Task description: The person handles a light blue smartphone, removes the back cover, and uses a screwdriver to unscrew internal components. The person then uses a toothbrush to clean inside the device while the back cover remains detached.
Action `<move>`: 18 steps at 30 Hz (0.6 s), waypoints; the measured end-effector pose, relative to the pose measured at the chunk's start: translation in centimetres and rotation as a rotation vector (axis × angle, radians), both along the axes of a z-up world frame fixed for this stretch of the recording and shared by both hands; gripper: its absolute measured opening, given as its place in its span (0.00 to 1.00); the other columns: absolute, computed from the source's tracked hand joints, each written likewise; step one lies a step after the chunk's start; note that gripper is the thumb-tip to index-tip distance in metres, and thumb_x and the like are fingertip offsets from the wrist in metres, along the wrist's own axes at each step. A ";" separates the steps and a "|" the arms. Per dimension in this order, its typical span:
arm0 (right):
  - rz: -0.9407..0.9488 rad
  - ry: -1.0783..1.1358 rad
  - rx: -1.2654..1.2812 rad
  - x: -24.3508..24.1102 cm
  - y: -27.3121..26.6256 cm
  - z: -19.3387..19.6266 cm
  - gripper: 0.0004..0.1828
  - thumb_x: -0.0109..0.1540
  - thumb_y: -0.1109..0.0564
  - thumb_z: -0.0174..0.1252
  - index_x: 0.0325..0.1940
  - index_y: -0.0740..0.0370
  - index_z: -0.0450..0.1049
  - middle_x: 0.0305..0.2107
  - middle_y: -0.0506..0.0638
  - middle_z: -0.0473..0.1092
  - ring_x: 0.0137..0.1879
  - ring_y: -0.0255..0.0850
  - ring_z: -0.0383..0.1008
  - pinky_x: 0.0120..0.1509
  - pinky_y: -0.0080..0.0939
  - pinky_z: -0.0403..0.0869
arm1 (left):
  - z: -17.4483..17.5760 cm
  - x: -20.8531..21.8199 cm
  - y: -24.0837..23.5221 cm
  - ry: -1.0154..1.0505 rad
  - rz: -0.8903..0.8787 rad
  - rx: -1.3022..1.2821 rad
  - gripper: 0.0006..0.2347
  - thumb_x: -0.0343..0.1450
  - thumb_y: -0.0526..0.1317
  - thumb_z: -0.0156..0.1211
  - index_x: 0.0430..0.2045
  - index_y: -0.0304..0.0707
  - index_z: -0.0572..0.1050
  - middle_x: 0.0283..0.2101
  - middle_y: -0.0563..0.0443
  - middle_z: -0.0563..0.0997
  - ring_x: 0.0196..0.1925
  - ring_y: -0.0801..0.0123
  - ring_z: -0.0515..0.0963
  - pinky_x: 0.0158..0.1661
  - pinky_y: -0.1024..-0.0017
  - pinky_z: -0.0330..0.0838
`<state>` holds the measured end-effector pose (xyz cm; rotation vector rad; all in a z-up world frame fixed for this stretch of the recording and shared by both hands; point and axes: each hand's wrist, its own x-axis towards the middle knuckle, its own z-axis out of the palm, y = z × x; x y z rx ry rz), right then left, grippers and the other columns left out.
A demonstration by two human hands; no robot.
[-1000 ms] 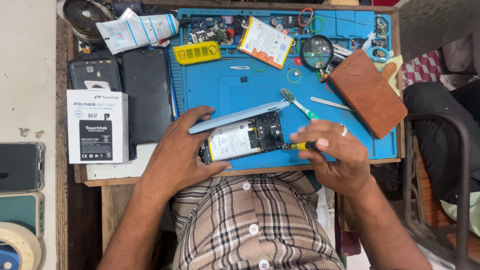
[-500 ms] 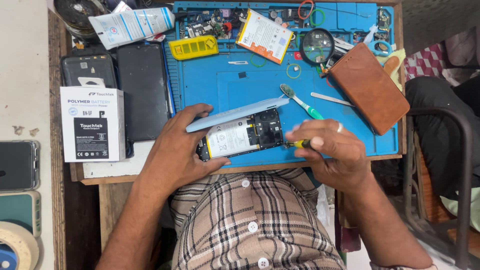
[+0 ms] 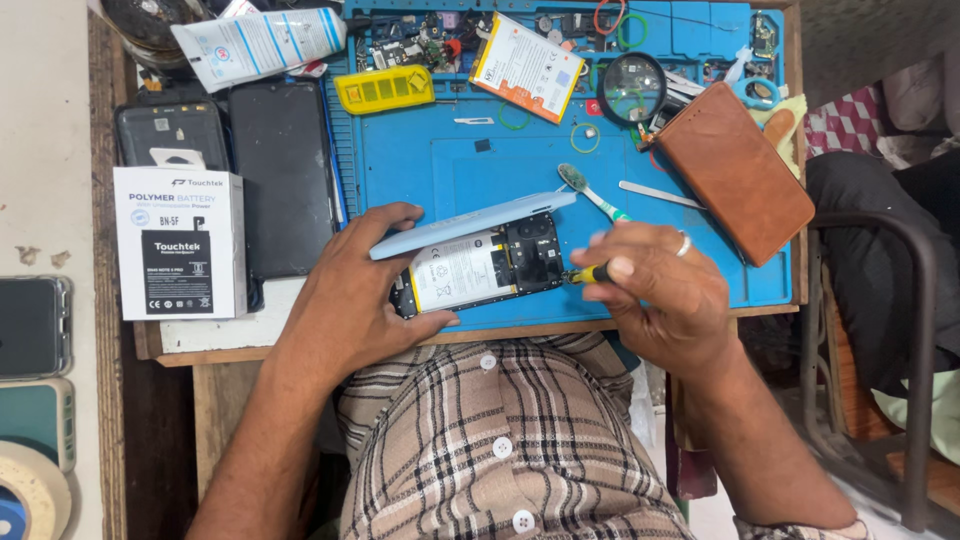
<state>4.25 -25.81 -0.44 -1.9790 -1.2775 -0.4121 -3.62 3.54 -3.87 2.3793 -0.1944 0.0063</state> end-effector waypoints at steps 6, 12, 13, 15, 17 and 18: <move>-0.098 -0.084 -0.017 0.0 -0.6 -0.2 0.35 0.59 0.51 0.68 0.65 0.51 0.57 0.40 0.53 0.78 0.46 0.51 0.81 0.55 0.50 0.77 | 0.1 0.1 -0.1 -0.031 -0.014 0.013 0.27 0.52 0.49 0.79 0.40 0.31 0.82 0.60 0.41 0.72 0.62 0.51 0.71 0.60 0.56 0.67; -0.135 -0.080 0.003 -0.2 -0.7 -0.4 0.37 0.61 0.53 0.72 0.66 0.51 0.56 0.36 0.48 0.76 0.42 0.44 0.80 0.53 0.47 0.79 | 0.1 0.1 -0.1 -0.023 -0.012 0.016 0.27 0.52 0.49 0.79 0.40 0.30 0.82 0.60 0.41 0.72 0.62 0.52 0.72 0.60 0.56 0.67; -0.093 -0.045 0.009 -0.2 -0.5 -0.4 0.35 0.62 0.55 0.69 0.66 0.50 0.56 0.37 0.51 0.77 0.44 0.46 0.80 0.54 0.48 0.78 | 0.1 0.1 0.0 -0.028 -0.011 0.023 0.27 0.52 0.49 0.79 0.40 0.31 0.82 0.60 0.41 0.72 0.62 0.51 0.72 0.60 0.55 0.67; -0.010 0.024 0.020 -0.3 -0.5 -0.2 0.32 0.62 0.59 0.64 0.66 0.49 0.56 0.40 0.55 0.77 0.47 0.51 0.81 0.56 0.50 0.78 | 0.1 0.1 -0.1 -0.039 -0.012 0.036 0.27 0.52 0.49 0.79 0.41 0.31 0.83 0.59 0.41 0.72 0.61 0.50 0.72 0.60 0.55 0.66; -0.062 0.035 0.022 -0.5 -0.4 -0.1 0.33 0.63 0.58 0.67 0.67 0.47 0.57 0.38 0.50 0.78 0.46 0.46 0.82 0.53 0.46 0.78 | 0.1 0.1 -0.1 -0.030 -0.009 0.037 0.28 0.52 0.48 0.79 0.42 0.30 0.82 0.60 0.41 0.71 0.61 0.51 0.72 0.59 0.55 0.67; -0.089 0.041 0.023 -0.6 -0.4 -0.1 0.34 0.64 0.57 0.69 0.68 0.46 0.57 0.37 0.47 0.78 0.45 0.43 0.83 0.52 0.44 0.78 | 0.1 0.0 -0.1 -0.024 -0.009 0.038 0.28 0.52 0.48 0.79 0.42 0.30 0.82 0.60 0.41 0.71 0.61 0.51 0.72 0.59 0.55 0.67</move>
